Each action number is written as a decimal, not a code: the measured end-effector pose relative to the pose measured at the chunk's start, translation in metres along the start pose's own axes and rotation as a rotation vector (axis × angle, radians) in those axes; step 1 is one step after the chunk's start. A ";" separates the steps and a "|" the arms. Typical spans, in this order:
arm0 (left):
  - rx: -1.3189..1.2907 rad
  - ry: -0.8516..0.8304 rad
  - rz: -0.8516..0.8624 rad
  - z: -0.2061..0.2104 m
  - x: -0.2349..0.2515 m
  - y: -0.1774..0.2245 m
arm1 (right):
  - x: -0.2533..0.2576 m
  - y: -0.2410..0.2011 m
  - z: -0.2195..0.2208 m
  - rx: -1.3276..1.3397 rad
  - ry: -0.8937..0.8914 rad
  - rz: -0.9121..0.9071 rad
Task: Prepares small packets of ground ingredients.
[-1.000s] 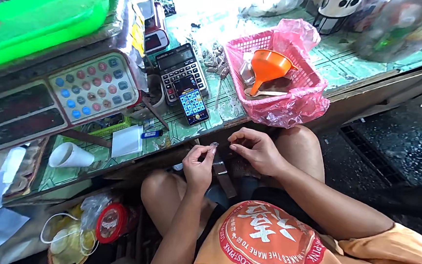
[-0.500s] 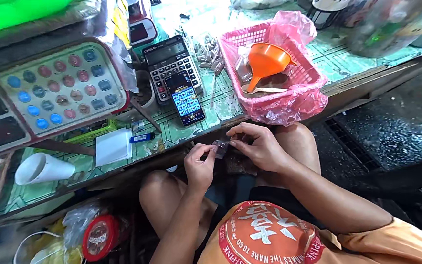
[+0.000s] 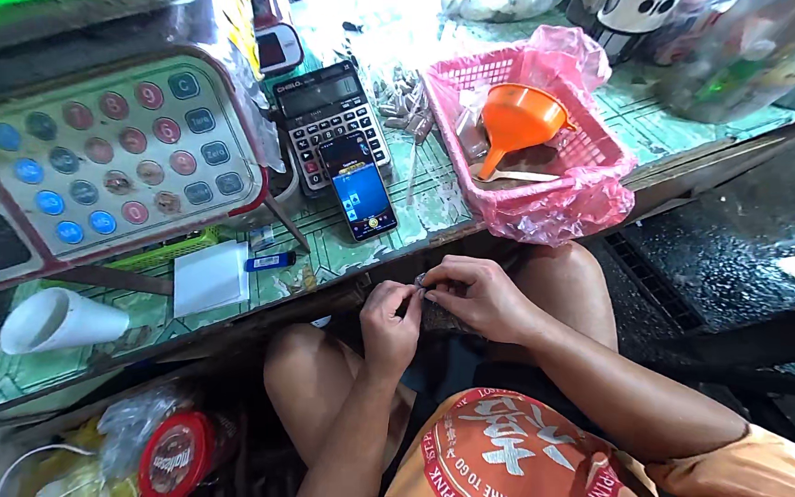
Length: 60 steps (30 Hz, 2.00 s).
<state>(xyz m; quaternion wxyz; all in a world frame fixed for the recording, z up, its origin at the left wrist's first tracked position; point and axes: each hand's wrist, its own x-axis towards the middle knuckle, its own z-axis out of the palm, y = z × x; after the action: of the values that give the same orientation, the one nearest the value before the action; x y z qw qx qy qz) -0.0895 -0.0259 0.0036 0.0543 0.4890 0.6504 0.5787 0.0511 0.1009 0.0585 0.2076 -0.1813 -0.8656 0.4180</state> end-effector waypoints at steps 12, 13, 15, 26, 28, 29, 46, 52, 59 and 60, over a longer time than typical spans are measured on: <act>0.102 -0.030 0.081 0.005 -0.009 -0.016 | 0.003 0.021 0.006 0.113 -0.020 0.067; 0.100 -0.033 0.081 0.006 -0.009 -0.016 | 0.004 0.022 0.005 0.117 -0.022 0.070; 0.097 -0.041 0.087 0.006 -0.009 -0.017 | 0.004 0.025 0.005 0.133 -0.034 0.074; 0.189 -0.085 0.124 0.005 -0.009 -0.020 | 0.005 0.022 -0.011 0.464 -0.186 0.254; 0.179 -0.084 0.124 0.006 -0.007 -0.019 | 0.004 0.024 -0.015 0.493 -0.160 0.253; 0.169 -0.081 0.121 0.007 -0.008 -0.019 | 0.003 0.025 -0.016 0.473 -0.143 0.243; 0.233 -0.066 0.150 0.007 -0.009 -0.018 | -0.006 0.020 -0.004 0.260 -0.095 0.178; 0.188 -0.073 0.154 0.005 -0.005 -0.008 | -0.002 0.018 -0.013 0.296 -0.099 0.177; 0.171 -0.078 0.237 0.011 0.028 0.013 | 0.006 0.004 -0.052 0.206 -0.084 0.096; 0.159 -0.066 0.249 0.013 0.035 0.017 | 0.008 0.000 -0.061 0.177 -0.093 0.085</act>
<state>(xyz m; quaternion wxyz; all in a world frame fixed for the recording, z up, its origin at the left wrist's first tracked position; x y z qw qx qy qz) -0.0893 0.0050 0.0303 -0.0355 0.5874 0.6263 0.5113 0.0756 0.1436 0.0946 0.1646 -0.1793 -0.8254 0.5094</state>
